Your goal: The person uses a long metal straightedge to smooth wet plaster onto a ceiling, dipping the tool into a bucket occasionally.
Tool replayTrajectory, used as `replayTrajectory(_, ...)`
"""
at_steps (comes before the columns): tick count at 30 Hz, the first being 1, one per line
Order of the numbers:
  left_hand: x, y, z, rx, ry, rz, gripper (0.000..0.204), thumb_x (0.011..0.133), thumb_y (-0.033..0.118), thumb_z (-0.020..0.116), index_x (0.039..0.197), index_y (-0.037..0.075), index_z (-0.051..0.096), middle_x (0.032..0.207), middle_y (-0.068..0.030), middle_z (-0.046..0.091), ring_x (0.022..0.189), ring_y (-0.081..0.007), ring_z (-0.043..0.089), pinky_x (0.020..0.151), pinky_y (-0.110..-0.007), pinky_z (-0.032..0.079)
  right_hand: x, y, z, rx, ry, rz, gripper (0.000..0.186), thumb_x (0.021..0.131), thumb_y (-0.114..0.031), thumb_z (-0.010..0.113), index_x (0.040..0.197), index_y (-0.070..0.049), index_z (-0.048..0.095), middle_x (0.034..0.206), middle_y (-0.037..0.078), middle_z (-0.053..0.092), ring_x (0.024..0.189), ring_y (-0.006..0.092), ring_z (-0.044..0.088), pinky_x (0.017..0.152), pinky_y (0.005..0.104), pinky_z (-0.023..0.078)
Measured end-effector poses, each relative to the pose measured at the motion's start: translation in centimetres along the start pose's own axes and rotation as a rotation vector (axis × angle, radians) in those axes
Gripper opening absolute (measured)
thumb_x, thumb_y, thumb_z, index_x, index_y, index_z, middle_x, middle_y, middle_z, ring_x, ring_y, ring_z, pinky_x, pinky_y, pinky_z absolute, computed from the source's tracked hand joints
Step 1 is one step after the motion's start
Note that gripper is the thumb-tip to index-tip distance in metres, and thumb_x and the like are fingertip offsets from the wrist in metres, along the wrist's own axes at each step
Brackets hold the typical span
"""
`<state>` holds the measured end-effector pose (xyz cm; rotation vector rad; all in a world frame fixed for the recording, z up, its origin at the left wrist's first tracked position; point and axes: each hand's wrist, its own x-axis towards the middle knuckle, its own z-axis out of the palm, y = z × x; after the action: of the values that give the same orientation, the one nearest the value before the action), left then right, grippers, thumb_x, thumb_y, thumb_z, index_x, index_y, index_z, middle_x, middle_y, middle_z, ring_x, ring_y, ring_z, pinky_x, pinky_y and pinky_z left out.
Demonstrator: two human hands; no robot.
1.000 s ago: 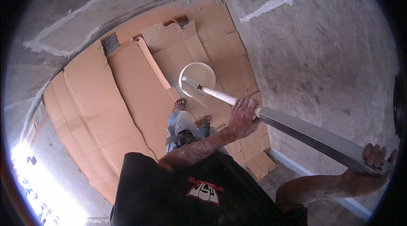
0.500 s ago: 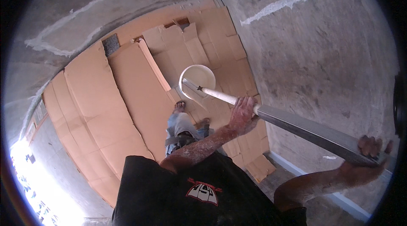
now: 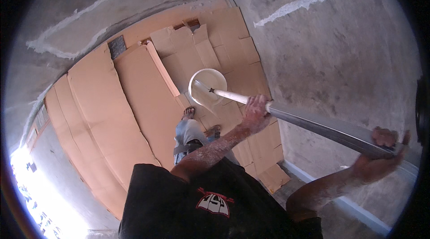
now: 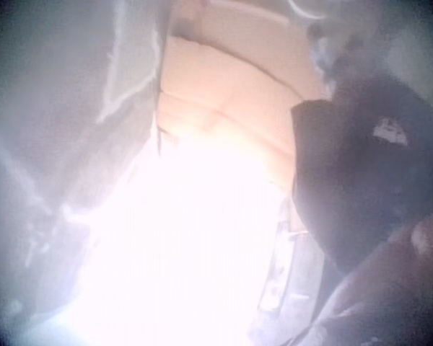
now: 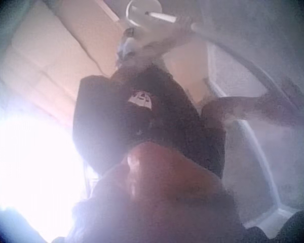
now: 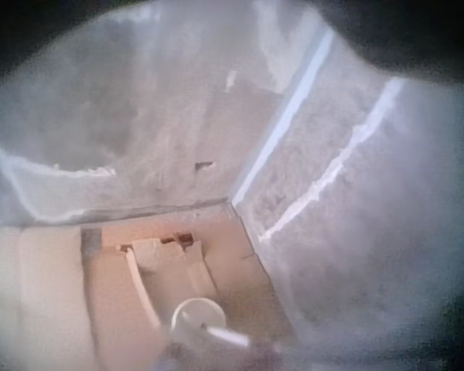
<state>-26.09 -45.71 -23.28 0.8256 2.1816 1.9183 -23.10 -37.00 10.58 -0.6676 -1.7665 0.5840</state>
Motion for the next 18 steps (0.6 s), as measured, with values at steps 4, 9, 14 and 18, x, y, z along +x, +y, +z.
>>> replayTrajectory(4,0.3,2.9,0.0,-0.033,0.013,0.001,0.041,0.066,0.003,0.069,0.100,0.002,0.045,0.089,-0.0166,0.051,0.087,-0.0384,0.052,0.077,-0.048,0.040,3.2,-0.7,-1.9,0.055,-0.047,-0.027,0.057,0.094,-0.036,0.039,0.130,0.007,0.039,0.077,0.005,0.043,0.058,0.0141,0.043,0.055,0.0347,0.043)
replayTrajectory(9,-0.7,-1.8,0.0,0.027,-0.014,-0.105,0.041,0.067,0.007,0.071,0.101,0.004,0.046,0.091,-0.0163,0.052,0.091,-0.0378,0.052,0.080,-0.047,0.040,-0.4,2.2,1.6,-0.230,-0.090,-0.401,0.058,0.093,-0.036,0.042,0.134,0.004,0.035,0.074,0.005,0.043,0.057,0.0136,0.044,0.051,0.0335,0.041)
replayTrajectory(14,-0.5,-5.1,0.0,0.020,-0.117,-0.239,0.045,0.066,0.008,0.072,0.102,0.005,0.045,0.093,-0.0160,0.052,0.095,-0.0367,0.052,0.083,-0.048,0.040,-4.4,3.5,3.4,0.155,-0.150,0.142,0.059,0.093,-0.036,0.045,0.137,0.000,0.031,0.071,0.004,0.046,0.059,0.0146,0.047,0.050,0.0332,0.043)
replayTrajectory(18,0.4,-0.5,0.7,0.047,-0.050,-0.059,0.047,0.065,0.009,0.073,0.102,0.005,0.045,0.094,-0.0154,0.052,0.094,-0.0366,0.052,0.083,-0.048,0.040,0.9,1.1,0.3,0.122,-0.112,-0.031,0.054,0.092,-0.027,0.047,0.136,0.002,0.032,0.071,0.006,0.048,0.062,0.0160,0.050,0.053,0.0347,0.045)
